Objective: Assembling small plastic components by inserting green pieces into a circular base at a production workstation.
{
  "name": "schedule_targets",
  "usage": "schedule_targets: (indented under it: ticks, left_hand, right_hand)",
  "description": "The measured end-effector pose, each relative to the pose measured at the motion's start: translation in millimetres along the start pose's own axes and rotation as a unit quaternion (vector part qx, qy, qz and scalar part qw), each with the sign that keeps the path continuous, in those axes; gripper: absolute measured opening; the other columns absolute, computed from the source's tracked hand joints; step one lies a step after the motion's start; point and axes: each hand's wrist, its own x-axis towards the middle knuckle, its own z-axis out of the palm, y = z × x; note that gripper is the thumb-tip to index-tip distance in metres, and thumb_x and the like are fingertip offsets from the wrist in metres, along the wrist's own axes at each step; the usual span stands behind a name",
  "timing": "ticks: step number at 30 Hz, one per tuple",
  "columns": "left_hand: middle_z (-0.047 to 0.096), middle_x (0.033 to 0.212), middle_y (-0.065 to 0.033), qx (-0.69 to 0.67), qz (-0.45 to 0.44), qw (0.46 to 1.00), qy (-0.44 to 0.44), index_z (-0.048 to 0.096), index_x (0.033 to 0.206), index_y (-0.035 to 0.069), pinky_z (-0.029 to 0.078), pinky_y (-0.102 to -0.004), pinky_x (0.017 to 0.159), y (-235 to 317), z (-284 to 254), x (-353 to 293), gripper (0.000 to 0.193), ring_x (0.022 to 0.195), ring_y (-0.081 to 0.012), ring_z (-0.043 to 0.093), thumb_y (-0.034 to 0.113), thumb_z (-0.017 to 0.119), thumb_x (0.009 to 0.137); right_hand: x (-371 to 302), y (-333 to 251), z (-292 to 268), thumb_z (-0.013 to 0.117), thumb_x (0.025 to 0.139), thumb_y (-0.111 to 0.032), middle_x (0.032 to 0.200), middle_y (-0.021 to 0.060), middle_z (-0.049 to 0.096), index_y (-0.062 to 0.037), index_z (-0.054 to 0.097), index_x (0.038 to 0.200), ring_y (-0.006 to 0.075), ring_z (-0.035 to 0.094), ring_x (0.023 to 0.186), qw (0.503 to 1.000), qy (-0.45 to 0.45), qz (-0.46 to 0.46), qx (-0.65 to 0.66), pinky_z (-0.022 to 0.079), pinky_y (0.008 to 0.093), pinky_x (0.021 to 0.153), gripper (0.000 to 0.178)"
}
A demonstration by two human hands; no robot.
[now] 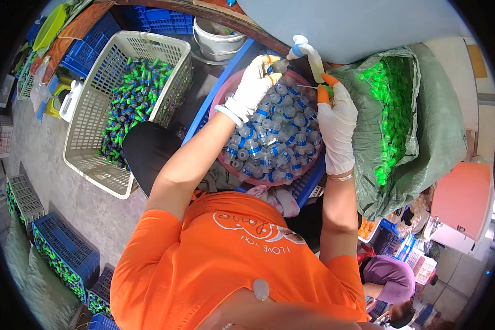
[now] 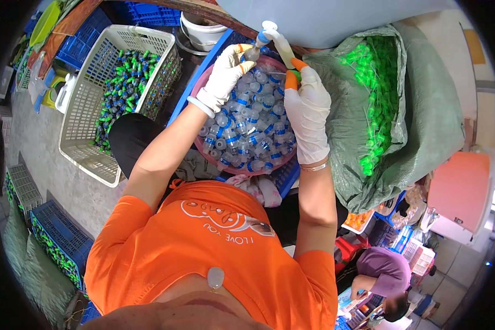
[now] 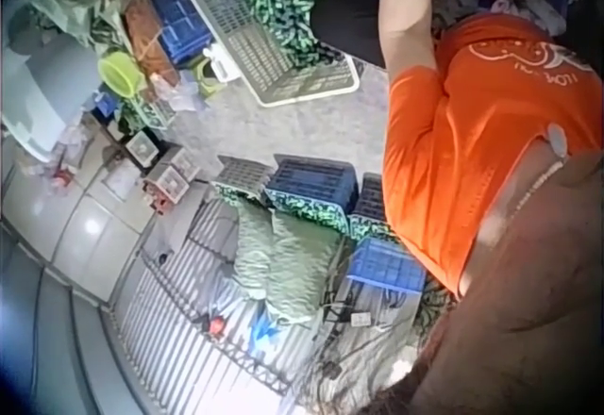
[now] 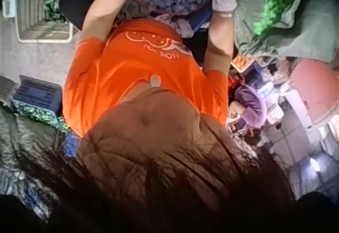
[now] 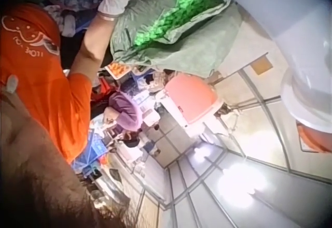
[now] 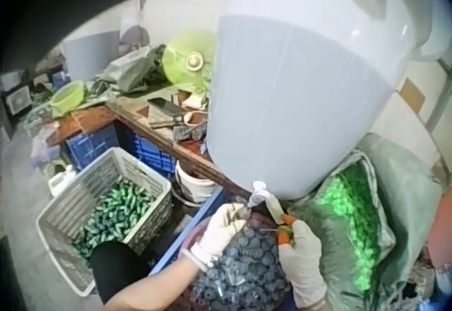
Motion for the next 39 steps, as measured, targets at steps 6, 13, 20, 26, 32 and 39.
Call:
schedule_targets:
  ticks: [6, 13, 20, 26, 32, 39]
  left_hand:
    - [0.061, 0.114, -0.0059, -0.001, -0.004, 1.0, 0.003, 0.053, 0.123, -0.001, 0.047, -0.0281, 0.096, -2, -1, 0, 0.036, 0.107, -0.0137, 0.057, -0.001, 0.063, 0.089]
    - [0.06, 0.114, -0.0057, 0.004, -0.014, 1.0, -0.005, 0.053, 0.123, -0.001, 0.046, -0.028, 0.096, 0, 0, -1, 0.035, 0.106, -0.0135, 0.057, -0.002, 0.063, 0.089]
    - [0.059, 0.116, -0.0062, 0.041, 0.002, 0.999, -0.033, 0.052, 0.126, 0.0, 0.046, -0.0273, 0.096, -16, -12, -13, 0.036, 0.107, -0.0132, 0.057, -0.002, 0.061, 0.091]
    - [0.059, 0.113, -0.0054, 0.049, -0.047, 0.99, -0.127, 0.049, 0.127, 0.002, 0.046, -0.0268, 0.094, 8, -7, -45, 0.037, 0.104, -0.0139, 0.057, -0.001, 0.059, 0.092]
    - [0.056, 0.111, -0.0052, 0.005, -0.198, 0.969, -0.149, 0.046, 0.127, 0.003, 0.047, -0.027, 0.088, 29, 14, -63, 0.038, 0.099, -0.0144, 0.057, -0.002, 0.059, 0.092]
    - [0.055, 0.107, -0.0122, 0.24, 0.131, 0.955, -0.113, 0.046, 0.127, -0.001, 0.047, -0.0288, 0.086, 4, 26, -76, 0.038, 0.099, -0.0214, 0.058, -0.004, 0.059, 0.09]
  right_hand:
    - [0, 5, 2, 0.066, 0.086, -0.005, 0.071, 0.0101, 0.063, -0.0087, 0.067, 0.112, 0.0176, 0.056, 0.053, 1.0, 0.007, -0.007, 0.014, 0.045, 0.0318, 0.052, 0.026]
    - [-1, 6, 2, 0.064, 0.091, -0.006, 0.073, 0.0032, 0.058, -0.0064, 0.065, 0.119, 0.0087, 0.047, 0.062, 1.0, -0.013, 0.02, 0.008, 0.042, 0.0251, 0.057, 0.027]
    - [-8, -8, 3, 0.065, 0.088, -0.006, 0.075, 0.0097, 0.063, -0.0078, 0.062, 0.119, 0.0188, 0.058, 0.06, 0.996, 0.054, -0.027, 0.06, 0.047, 0.0317, 0.057, 0.031]
    - [-24, 14, 26, 0.066, 0.087, -0.006, 0.078, 0.0146, 0.066, -0.0079, 0.062, 0.11, 0.0269, 0.065, 0.064, 0.996, 0.032, -0.056, 0.057, 0.049, 0.0358, 0.057, 0.023]
    - [-41, 19, 40, 0.064, 0.088, -0.008, 0.077, 0.0146, 0.065, -0.0055, 0.06, 0.1, 0.0262, 0.065, 0.064, 0.994, -0.047, -0.032, 0.092, 0.048, 0.0344, 0.056, 0.012]
    - [-42, 32, 40, 0.059, 0.091, -0.01, 0.071, 0.0044, 0.06, -0.0034, 0.06, 0.099, 0.0123, 0.054, 0.056, 0.821, -0.169, 0.335, 0.43, 0.039, 0.0258, 0.049, 0.011]
